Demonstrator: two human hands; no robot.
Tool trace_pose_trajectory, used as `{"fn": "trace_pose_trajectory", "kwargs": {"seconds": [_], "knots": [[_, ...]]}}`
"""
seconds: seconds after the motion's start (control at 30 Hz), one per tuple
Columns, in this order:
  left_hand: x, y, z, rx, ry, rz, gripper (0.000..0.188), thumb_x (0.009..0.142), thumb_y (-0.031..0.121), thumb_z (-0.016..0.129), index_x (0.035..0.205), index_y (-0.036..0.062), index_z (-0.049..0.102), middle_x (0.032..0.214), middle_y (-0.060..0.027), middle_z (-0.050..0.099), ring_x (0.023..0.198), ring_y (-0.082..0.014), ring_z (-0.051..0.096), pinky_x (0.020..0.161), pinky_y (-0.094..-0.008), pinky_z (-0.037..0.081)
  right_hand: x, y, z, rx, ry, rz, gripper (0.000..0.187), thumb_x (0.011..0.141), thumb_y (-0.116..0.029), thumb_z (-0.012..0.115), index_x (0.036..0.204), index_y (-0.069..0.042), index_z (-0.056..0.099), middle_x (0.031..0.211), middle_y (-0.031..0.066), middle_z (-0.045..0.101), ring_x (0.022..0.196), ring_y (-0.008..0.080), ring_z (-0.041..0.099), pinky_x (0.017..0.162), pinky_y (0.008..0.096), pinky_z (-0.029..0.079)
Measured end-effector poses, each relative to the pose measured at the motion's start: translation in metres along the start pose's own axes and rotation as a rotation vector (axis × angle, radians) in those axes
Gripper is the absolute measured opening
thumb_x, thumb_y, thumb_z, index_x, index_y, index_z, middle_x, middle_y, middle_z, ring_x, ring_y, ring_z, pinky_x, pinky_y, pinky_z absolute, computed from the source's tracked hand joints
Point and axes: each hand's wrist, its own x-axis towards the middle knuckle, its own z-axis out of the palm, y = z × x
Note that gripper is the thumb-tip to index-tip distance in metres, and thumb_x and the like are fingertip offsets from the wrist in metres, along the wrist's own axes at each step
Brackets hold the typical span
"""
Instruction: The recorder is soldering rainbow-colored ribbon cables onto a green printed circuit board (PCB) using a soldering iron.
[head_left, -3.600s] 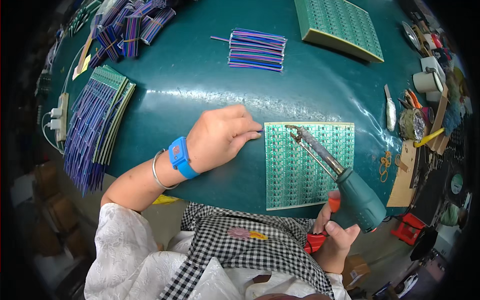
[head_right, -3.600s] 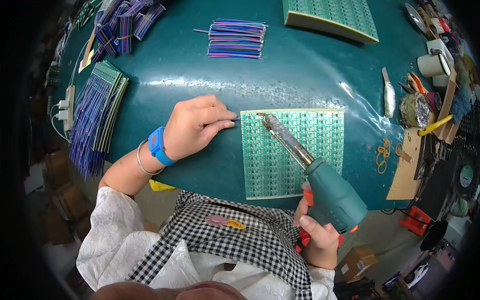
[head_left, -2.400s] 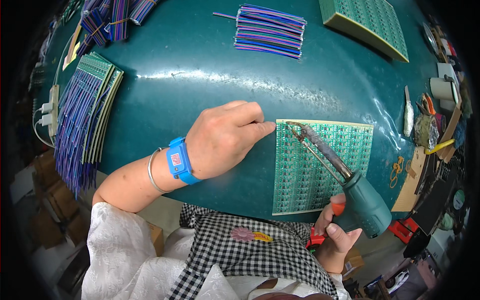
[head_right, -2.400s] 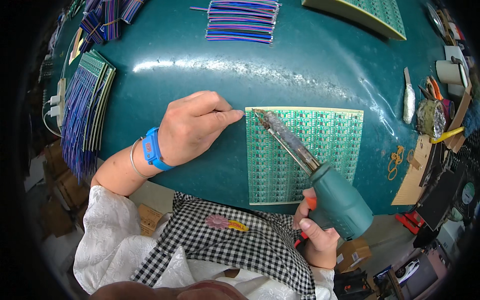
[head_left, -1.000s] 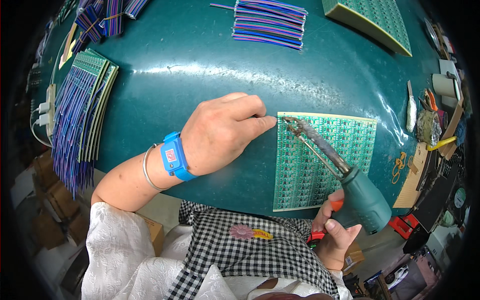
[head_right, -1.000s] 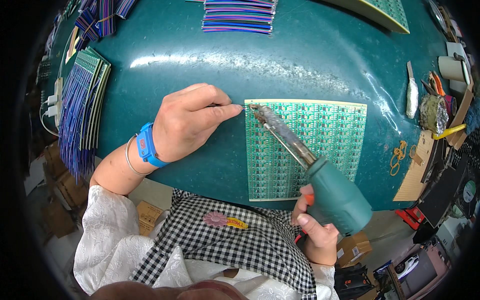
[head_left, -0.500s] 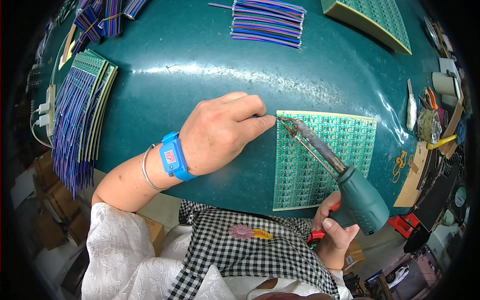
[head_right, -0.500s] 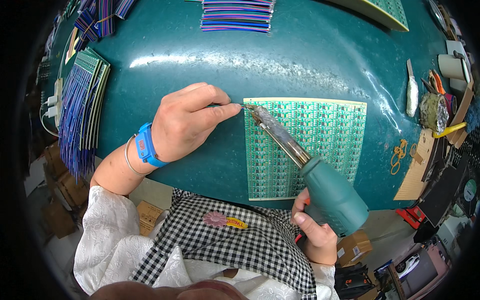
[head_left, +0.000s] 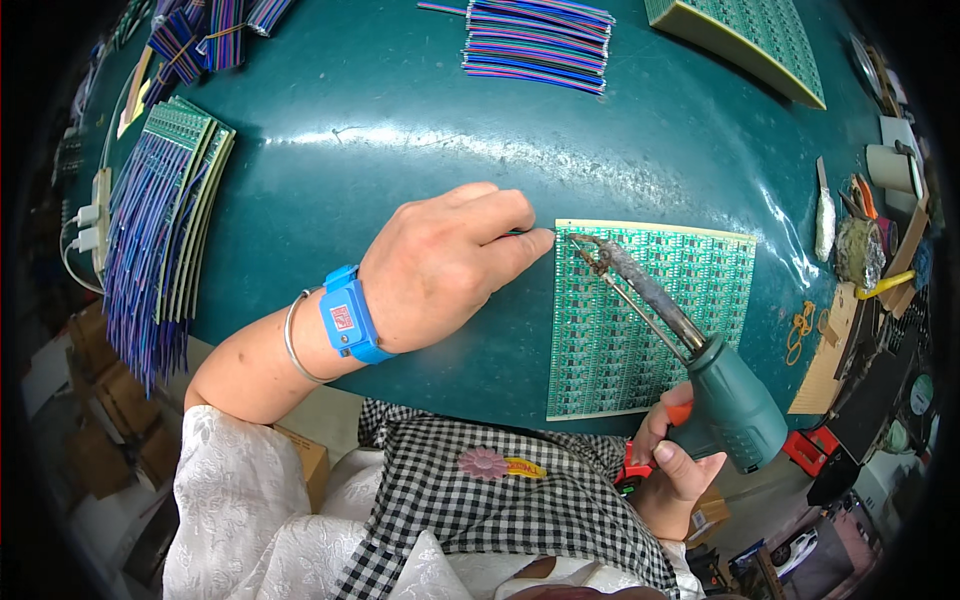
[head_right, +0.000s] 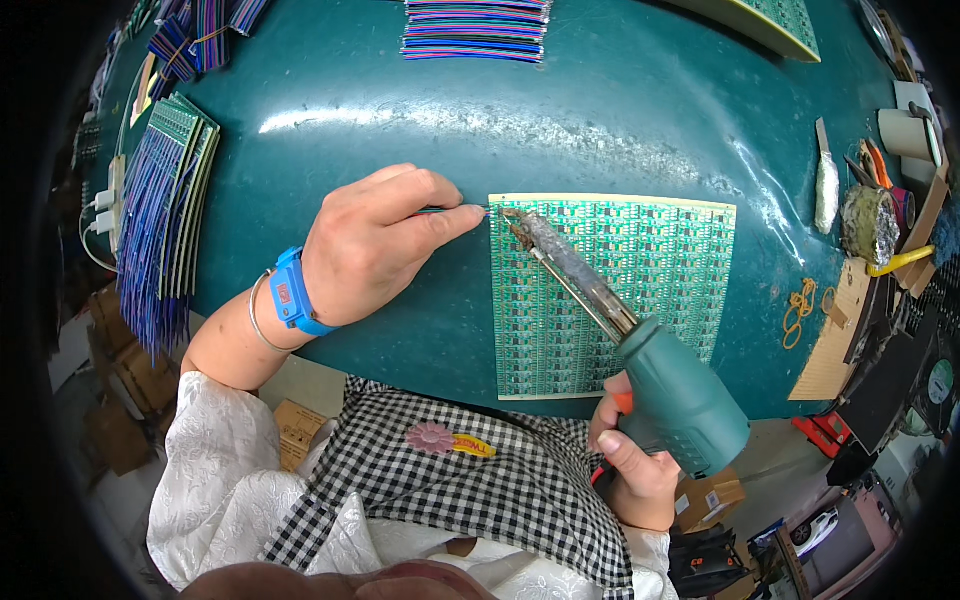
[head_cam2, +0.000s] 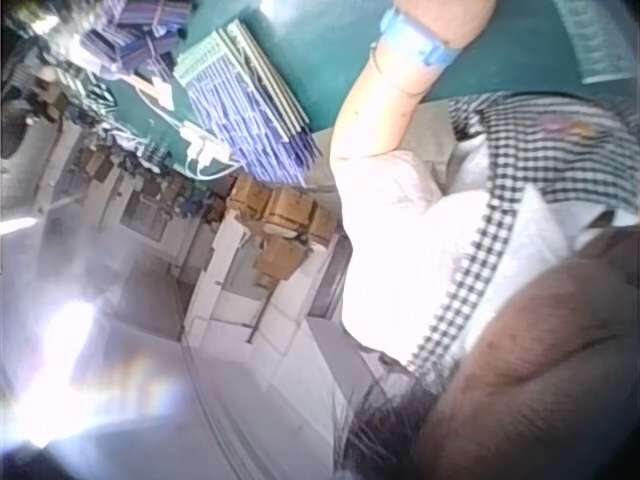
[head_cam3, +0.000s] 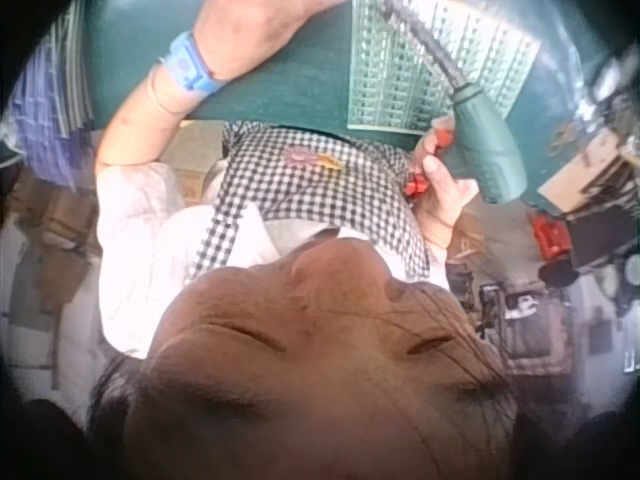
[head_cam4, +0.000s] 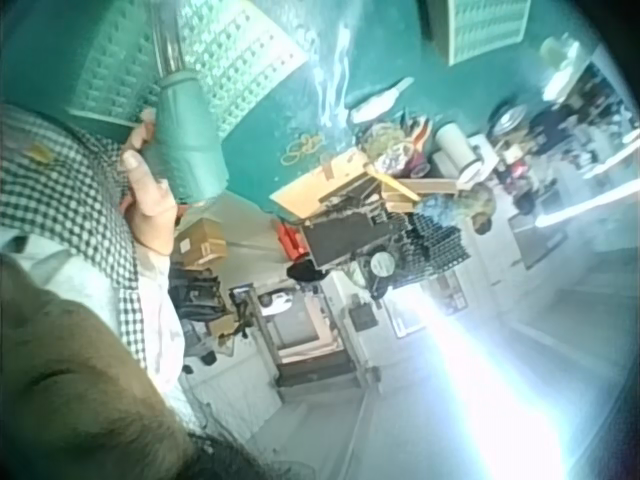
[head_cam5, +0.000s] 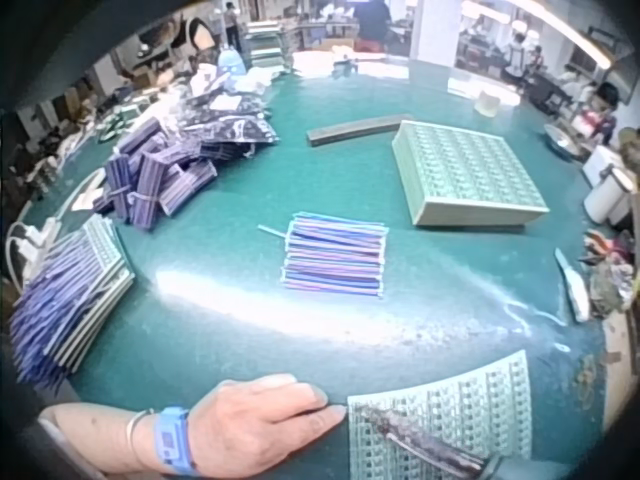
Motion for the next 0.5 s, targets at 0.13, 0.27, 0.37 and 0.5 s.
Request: {"fn": "trace_pose_trajectory", "kwargs": {"seconds": [0.13, 0.27, 0.37, 0.5], "knots": [[0.0, 0.001, 0.0, 0.009, -0.005, -0.001, 0.029, 0.071, -0.004, 0.072, 0.1, -0.0008, 0.073, 0.09, -0.0086, 0.064, 0.075, -0.0246, 0.065, 0.062, -0.0351, 0.055, 0.001, 0.001, 0.002, -0.021, 0.005, 0.029, 0.055, 0.077, -0.011, 0.079, 0.117, 0.012, 0.049, 0.075, 0.012, 0.055, 0.051, 0.0187, 0.055, 0.044, 0.0325, 0.05], [0.0, 0.003, -0.002, 0.027, -0.018, -0.006, 0.03, 0.071, -0.003, 0.071, 0.101, -0.0007, 0.073, 0.091, -0.0088, 0.064, 0.074, -0.0245, 0.064, 0.062, -0.0353, 0.054, 0.003, 0.003, 0.002, -0.043, 0.006, 0.031, 0.048, 0.078, -0.012, 0.079, 0.109, 0.01, 0.05, 0.074, 0.012, 0.055, 0.051, 0.0186, 0.056, 0.045, 0.0325, 0.051], [0.002, 0.004, -0.002, 0.024, -0.04, -0.012, 0.03, 0.071, -0.002, 0.07, 0.101, -0.0006, 0.073, 0.092, -0.0089, 0.064, 0.074, -0.0243, 0.063, 0.062, -0.0353, 0.053, 0.001, 0.002, 0.008, -0.035, 0.069, 0.013, 0.045, 0.079, -0.012, 0.079, 0.106, 0.009, 0.05, 0.073, 0.012, 0.055, 0.051, 0.0183, 0.056, 0.045, 0.0322, 0.051], [0.001, 0.005, -0.003, 0.037, -0.049, -0.02, 0.031, 0.071, -0.001, 0.069, 0.102, -0.0009, 0.073, 0.093, -0.0092, 0.064, 0.074, -0.0243, 0.062, 0.062, -0.0351, 0.053, 0.004, 0.001, 0.0, 0.008, 0.007, -0.039, 0.052, 0.079, -0.013, 0.079, 0.114, 0.011, 0.05, 0.073, 0.0123, 0.055, 0.05, 0.0181, 0.055, 0.044, 0.032, 0.05]]}}
